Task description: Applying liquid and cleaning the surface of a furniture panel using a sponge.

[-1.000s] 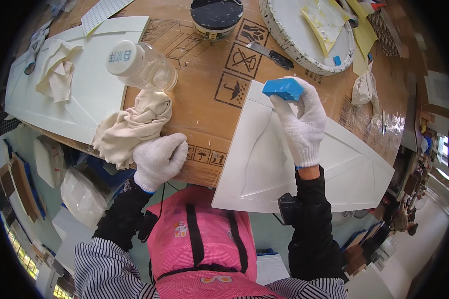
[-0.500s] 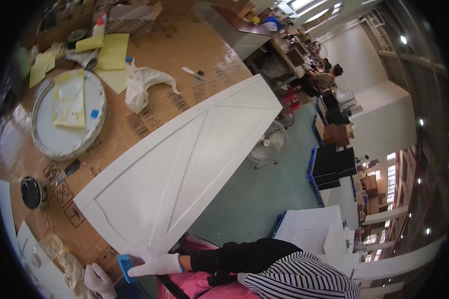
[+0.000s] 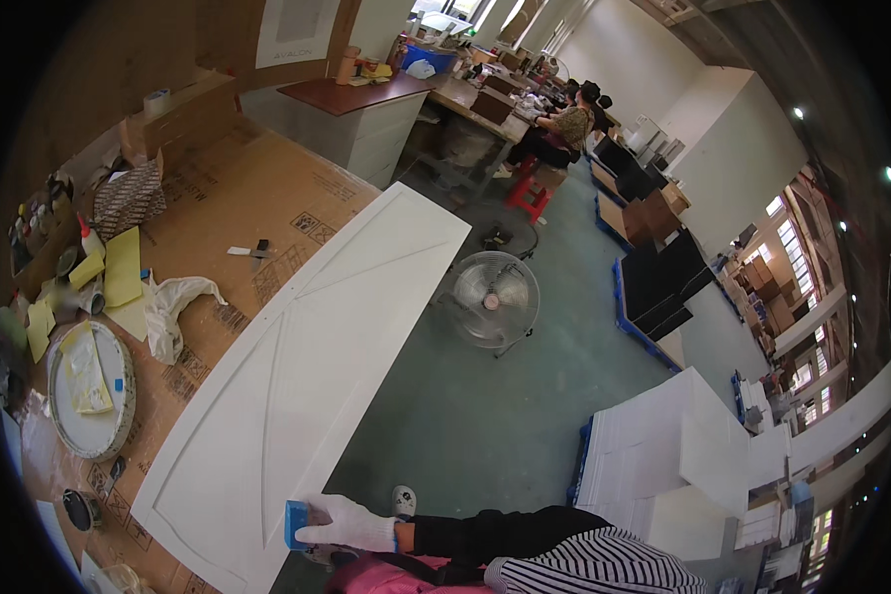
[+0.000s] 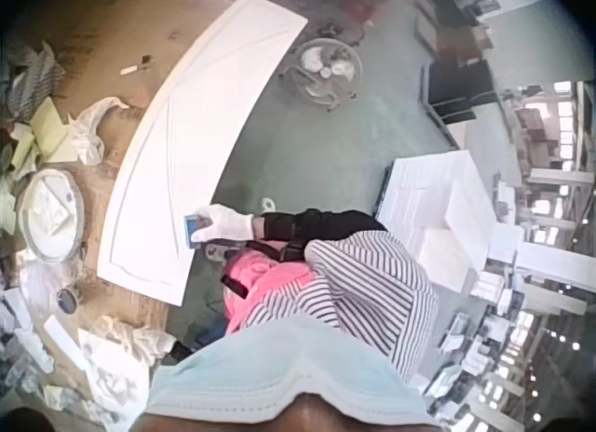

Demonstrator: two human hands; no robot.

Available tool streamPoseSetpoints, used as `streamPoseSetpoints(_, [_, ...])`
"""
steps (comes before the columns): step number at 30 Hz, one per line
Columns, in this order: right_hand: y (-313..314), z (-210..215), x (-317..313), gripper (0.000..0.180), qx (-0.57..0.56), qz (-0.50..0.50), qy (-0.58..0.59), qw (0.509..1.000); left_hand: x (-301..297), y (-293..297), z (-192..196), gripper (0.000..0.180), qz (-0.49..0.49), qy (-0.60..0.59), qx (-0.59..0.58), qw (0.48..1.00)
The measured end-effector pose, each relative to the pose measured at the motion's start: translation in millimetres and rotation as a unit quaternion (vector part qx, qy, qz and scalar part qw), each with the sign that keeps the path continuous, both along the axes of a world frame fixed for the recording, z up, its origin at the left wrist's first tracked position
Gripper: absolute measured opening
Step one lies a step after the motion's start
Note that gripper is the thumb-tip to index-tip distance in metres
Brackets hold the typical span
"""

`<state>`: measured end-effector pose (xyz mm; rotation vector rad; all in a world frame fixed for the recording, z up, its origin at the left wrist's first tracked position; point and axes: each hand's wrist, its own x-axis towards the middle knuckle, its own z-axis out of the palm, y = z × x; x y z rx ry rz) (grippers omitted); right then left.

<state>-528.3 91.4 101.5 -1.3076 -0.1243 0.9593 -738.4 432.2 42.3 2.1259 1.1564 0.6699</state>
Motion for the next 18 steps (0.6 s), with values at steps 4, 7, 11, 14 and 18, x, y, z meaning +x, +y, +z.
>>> streamPoseSetpoints(4, [-87,11,14,0.053,0.005,-0.092,-0.034,0.995,28,-83,33,0.045,-0.037,-0.076,-0.018,0.996])
streamPoseSetpoints(7, [-156,10,25,0.048,0.018,-0.111,0.021,0.993,47,-142,50,0.046,-0.065,-0.112,-0.030,0.991])
streamPoseSetpoints(11, [-230,25,24,0.040,0.010,-0.196,-0.027,0.980,74,-180,7,0.026,-0.151,-0.079,-0.042,0.984])
streamPoseSetpoints(14, [-292,37,20,0.034,-0.034,-0.277,0.013,0.960,135,-255,54,0.020,-0.241,0.002,-0.013,0.970])
streamPoseSetpoints(18, [-346,11,7,0.030,-0.063,-0.369,0.069,0.925,155,-286,48,0.030,-0.289,0.125,0.083,0.945])
